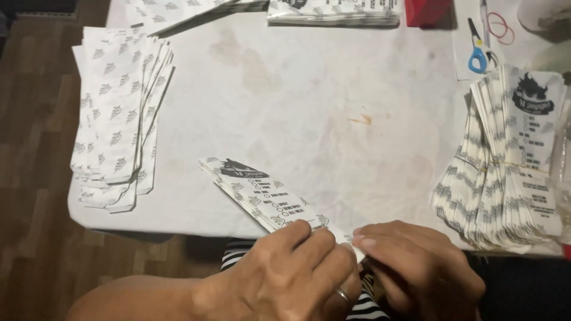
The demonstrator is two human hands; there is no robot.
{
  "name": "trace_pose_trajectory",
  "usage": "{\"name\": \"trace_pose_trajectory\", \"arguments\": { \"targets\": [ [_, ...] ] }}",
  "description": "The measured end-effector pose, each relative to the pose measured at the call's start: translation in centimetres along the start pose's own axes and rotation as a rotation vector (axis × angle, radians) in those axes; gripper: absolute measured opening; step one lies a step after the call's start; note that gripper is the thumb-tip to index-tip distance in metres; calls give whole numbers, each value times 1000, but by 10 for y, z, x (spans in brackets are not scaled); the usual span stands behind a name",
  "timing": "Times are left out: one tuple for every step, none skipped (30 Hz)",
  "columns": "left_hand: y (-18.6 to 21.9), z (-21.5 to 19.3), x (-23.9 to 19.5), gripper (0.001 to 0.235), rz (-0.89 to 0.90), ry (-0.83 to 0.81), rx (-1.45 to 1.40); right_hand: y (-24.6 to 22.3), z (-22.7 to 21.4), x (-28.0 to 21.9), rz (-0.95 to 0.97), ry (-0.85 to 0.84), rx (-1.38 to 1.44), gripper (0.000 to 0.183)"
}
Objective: Folding and gluing pre-printed paper sheets to assemble paper bags.
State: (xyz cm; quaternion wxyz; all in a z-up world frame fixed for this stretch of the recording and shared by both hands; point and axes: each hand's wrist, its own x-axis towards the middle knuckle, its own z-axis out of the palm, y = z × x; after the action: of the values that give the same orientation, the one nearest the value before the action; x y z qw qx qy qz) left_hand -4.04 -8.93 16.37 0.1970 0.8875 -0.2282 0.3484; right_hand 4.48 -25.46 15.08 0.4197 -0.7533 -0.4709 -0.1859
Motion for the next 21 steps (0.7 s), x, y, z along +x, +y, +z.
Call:
{"name": "trace_pose_trajectory", "arguments": {
  "targets": [
    [-2,-1,0,28,-3,4,8,4,0,6,-8,-1,4,10],
    [-2,-3,-1,23,11,14,-60,8,-1,11,-136,-71,68,10],
    [-3,-4,-2,20,25,25,-128,12,-2,16,-263,-141,133,16],
    [-4,-5,-4,20,22,28,-123,8,0,19,-268,-143,136,16],
    [-6,-5,-7,24,22,30,-191,4,2,23,-200,-146,214,15],
    [-7,-5,-9,29,22,33,-259,0,4,26,-129,-149,291,18],
    [-8,-8,-9,29,20,35,-254,2,4,24,-134,-151,294,18],
    [-9,-11,-10,28,-6,35,-350,3,4,21,-131,-148,307,20],
    [-11,-14,-11,29,-31,35,-447,5,4,18,-129,-145,320,22],
    [-10,-13,-13,29,-36,38,-443,10,4,16,-131,-150,324,22],
    [-9,-12,-14,26,-62,74,-444,15,4,13,-174,-164,354,19],
    [-10,-12,-16,23,-82,111,-439,20,6,12,-221,-173,383,19],
    [-14,-16,-17,23,-82,114,-431,21,7,12,-229,-173,386,19],
    [-16,-21,-18,20,-92,112,-500,20,9,11,-154,-103,270,16],
    [-19,-25,-19,19,-101,112,-570,20,10,10,-78,-34,154,16],
    [-18,-33,-19,19,-103,111,-566,21,3,12,-80,-34,158,16],
    [-17,-40,-19,32,-110,152,-495,21,-4,15,13,-84,174,9],
    [-19,-47,-17,46,-106,198,-420,23,-10,20,95,-129,184,19],
    [-24,-39,-16,46,-97,204,-412,20,3,28,83,-124,182,19],
    [-21,-31,-18,42,-81,137,-408,14,12,28,-45,-114,248,24],
    [-18,-23,-21,37,-67,70,-404,9,22,29,-173,-103,315,45]
  ]
}}
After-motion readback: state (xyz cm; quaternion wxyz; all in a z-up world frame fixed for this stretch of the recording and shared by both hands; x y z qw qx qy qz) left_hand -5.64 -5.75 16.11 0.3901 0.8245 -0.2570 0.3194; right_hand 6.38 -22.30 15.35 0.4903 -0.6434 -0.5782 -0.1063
